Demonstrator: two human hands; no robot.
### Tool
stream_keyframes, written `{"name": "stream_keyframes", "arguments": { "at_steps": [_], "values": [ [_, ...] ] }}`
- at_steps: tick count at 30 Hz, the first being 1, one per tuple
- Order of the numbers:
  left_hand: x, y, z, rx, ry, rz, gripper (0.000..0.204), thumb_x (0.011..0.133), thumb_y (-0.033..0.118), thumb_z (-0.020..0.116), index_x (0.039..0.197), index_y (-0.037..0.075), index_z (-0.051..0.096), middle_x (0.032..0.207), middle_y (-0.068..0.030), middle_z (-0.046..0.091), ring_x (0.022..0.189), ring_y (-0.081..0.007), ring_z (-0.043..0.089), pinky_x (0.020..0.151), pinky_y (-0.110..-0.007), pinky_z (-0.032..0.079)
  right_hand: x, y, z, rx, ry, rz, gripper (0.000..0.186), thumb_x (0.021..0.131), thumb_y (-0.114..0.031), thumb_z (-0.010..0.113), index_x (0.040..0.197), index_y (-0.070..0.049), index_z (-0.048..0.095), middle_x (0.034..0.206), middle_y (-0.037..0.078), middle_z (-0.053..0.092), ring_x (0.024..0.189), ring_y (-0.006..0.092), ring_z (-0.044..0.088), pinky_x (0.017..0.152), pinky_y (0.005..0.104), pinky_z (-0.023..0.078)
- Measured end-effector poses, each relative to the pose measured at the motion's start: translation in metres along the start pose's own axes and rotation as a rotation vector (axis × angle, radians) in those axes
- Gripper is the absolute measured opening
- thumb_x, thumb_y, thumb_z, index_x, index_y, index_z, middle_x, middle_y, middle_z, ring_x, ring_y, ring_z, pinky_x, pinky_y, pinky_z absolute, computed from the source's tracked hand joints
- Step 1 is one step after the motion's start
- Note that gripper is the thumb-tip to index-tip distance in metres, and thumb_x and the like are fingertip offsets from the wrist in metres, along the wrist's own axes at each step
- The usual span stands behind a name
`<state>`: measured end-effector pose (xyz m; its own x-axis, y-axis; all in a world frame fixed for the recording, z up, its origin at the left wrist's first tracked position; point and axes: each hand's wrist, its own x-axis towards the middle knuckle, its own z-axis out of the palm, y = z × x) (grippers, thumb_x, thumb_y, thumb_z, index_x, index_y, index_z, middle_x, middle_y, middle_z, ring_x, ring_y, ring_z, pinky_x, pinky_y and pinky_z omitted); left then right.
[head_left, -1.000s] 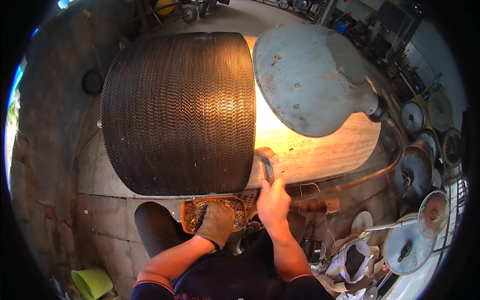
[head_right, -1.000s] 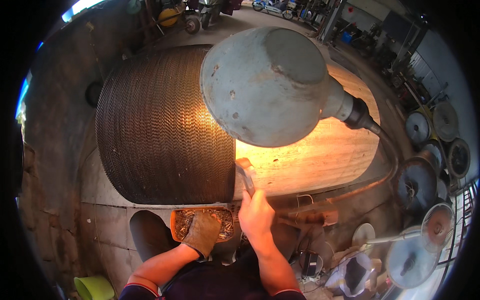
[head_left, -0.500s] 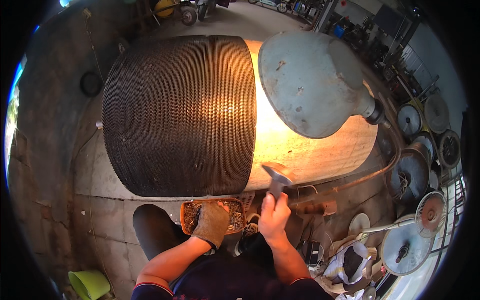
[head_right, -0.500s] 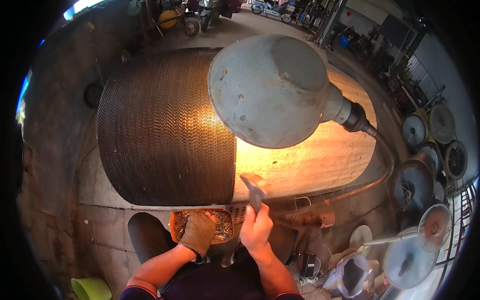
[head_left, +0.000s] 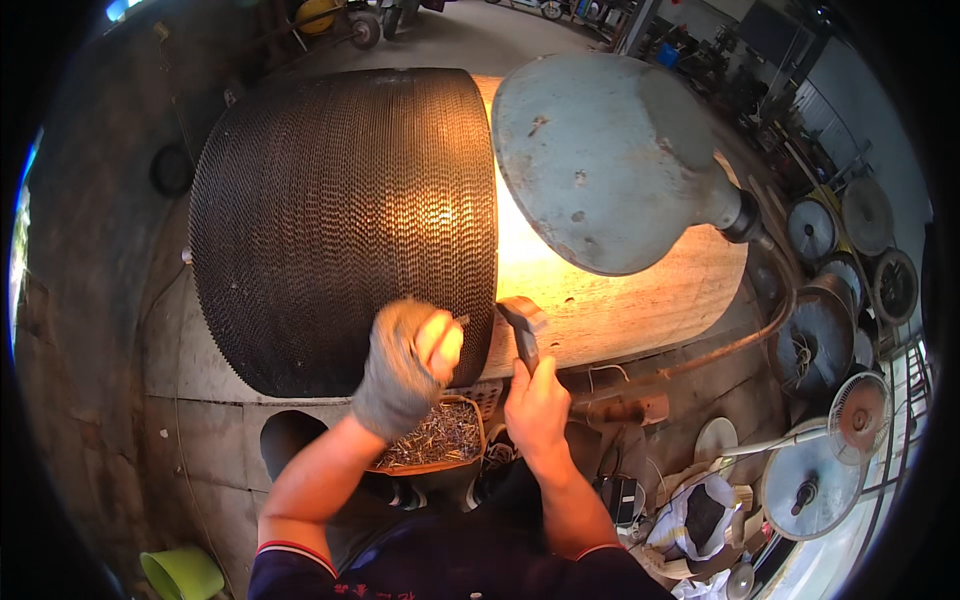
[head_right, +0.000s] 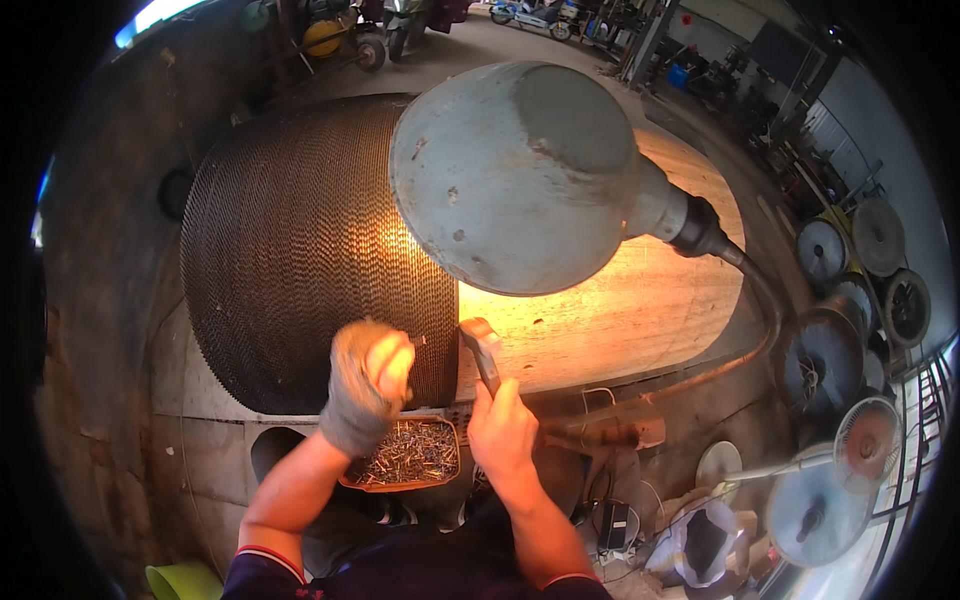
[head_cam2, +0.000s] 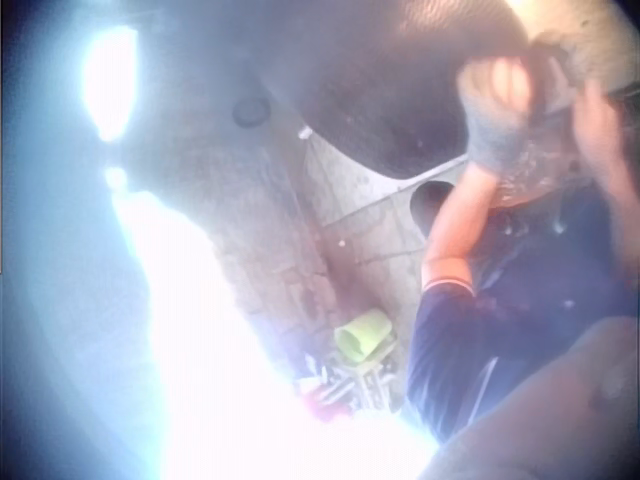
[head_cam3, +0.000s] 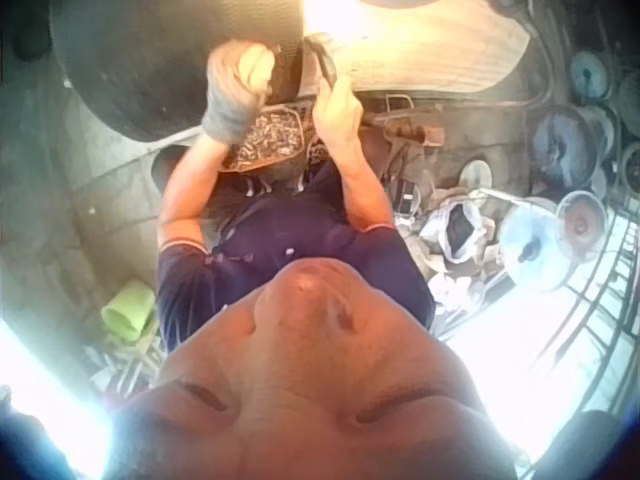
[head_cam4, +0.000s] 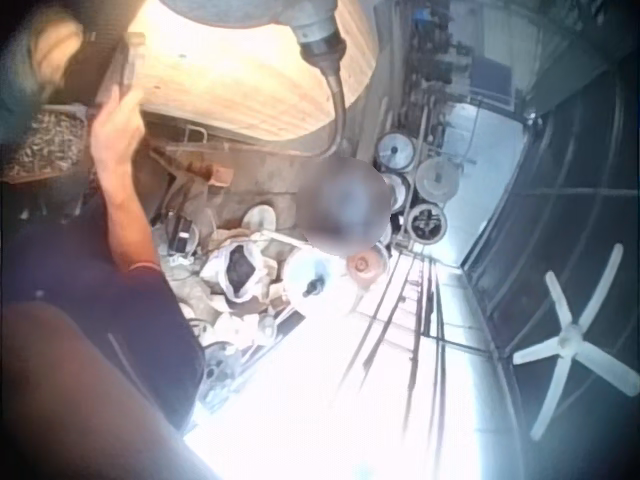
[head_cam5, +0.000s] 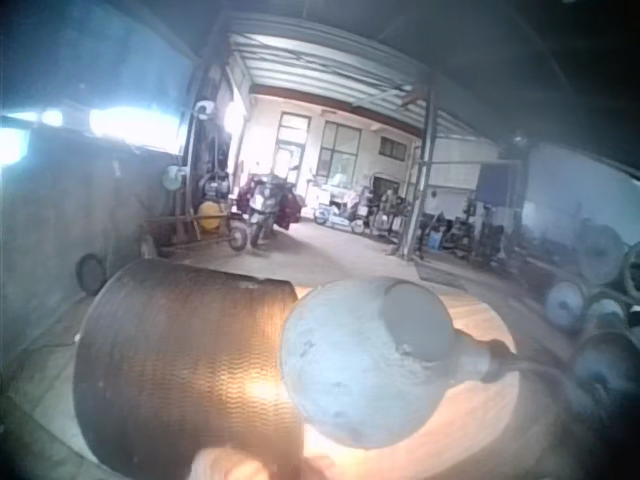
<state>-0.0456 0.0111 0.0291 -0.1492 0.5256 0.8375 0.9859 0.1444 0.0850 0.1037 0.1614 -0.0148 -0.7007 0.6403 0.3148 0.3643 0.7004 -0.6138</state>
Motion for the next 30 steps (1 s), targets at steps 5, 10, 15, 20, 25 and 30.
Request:
{"name": "stream_keyframes", "arguments": {
  "at_steps": [5, 10, 15, 20, 25, 30],
  "values": [
    [0.037, -0.051, 0.010, 0.236, 0.129, 0.002, 0.060, 0.066, 0.005, 0.075, 0.125, 0.002, 0.067, 0.120, -0.0137, 0.059, 0.110, -0.0356, 0.059, 0.098, -0.053, 0.050, -0.018, 0.002, -0.008, 0.429, 0.167, -0.173, 0.026, 0.109, -0.016, 0.051, 0.115, 0.008, 0.057, 0.076, 0.005, 0.062, 0.060, 0.0101, 0.056, 0.055, 0.0289, 0.048],
    [0.040, -0.054, 0.012, 0.319, 0.098, -0.018, 0.042, 0.080, 0.001, 0.076, 0.121, 0.005, 0.070, 0.119, -0.0125, 0.059, 0.114, -0.0344, 0.056, 0.099, -0.050, 0.051, -0.006, 0.027, 0.019, 0.186, 0.164, -0.131, 0.026, 0.095, -0.007, 0.068, 0.116, 0.002, 0.058, 0.083, 0.027, 0.066, 0.076, 0.0500, 0.066, 0.067, 0.0540, 0.052],
    [0.054, -0.056, 0.015, 0.373, 0.144, -0.025, 0.030, 0.086, 0.003, 0.075, 0.116, 0.003, 0.070, 0.114, -0.0125, 0.061, 0.114, -0.0353, 0.057, 0.100, -0.052, 0.050, -0.044, 0.035, 0.021, 0.258, 0.042, 0.092, 0.017, 0.102, -0.012, 0.064, 0.112, 0.001, 0.060, 0.090, 0.024, 0.069, 0.081, 0.0468, 0.068, 0.070, 0.0475, 0.053],
    [0.067, -0.077, 0.017, 0.462, 0.129, -0.023, 0.034, 0.084, 0.004, 0.074, 0.118, 0.003, 0.070, 0.113, -0.0132, 0.062, 0.109, -0.0341, 0.060, 0.098, -0.050, 0.050, -0.049, 0.029, 0.010, 0.313, 0.069, 0.023, 0.021, 0.100, -0.015, 0.066, 0.110, 0.002, 0.060, 0.087, 0.025, 0.069, 0.077, 0.0478, 0.067, 0.065, 0.0518, 0.052],
    [0.073, -0.020, 0.019, 0.285, 0.119, 0.012, 0.043, 0.082, -0.006, 0.069, 0.123, 0.004, 0.065, 0.107, -0.0147, 0.062, 0.100, -0.0341, 0.060, 0.092, -0.046, 0.051, -0.054, 0.033, 0.002, 0.428, 0.023, 0.102, 0.023, 0.101, -0.017, 0.066, 0.109, 0.003, 0.059, 0.085, 0.026, 0.068, 0.076, 0.0474, 0.067, 0.063, 0.0512, 0.051],
    [0.011, 0.024, 0.055, -0.164, 0.097, -0.155, 0.063, 0.081, -0.011, 0.071, 0.139, 0.007, 0.059, 0.099, -0.0114, 0.065, 0.087, -0.0303, 0.064, 0.084, -0.044, 0.053, -0.058, 0.037, 0.001, 0.440, 0.056, 0.029, 0.022, 0.104, -0.018, 0.064, 0.109, 0.003, 0.059, 0.083, 0.024, 0.067, 0.072, 0.0422, 0.067, 0.064, 0.0459, 0.051]
  ]
}}
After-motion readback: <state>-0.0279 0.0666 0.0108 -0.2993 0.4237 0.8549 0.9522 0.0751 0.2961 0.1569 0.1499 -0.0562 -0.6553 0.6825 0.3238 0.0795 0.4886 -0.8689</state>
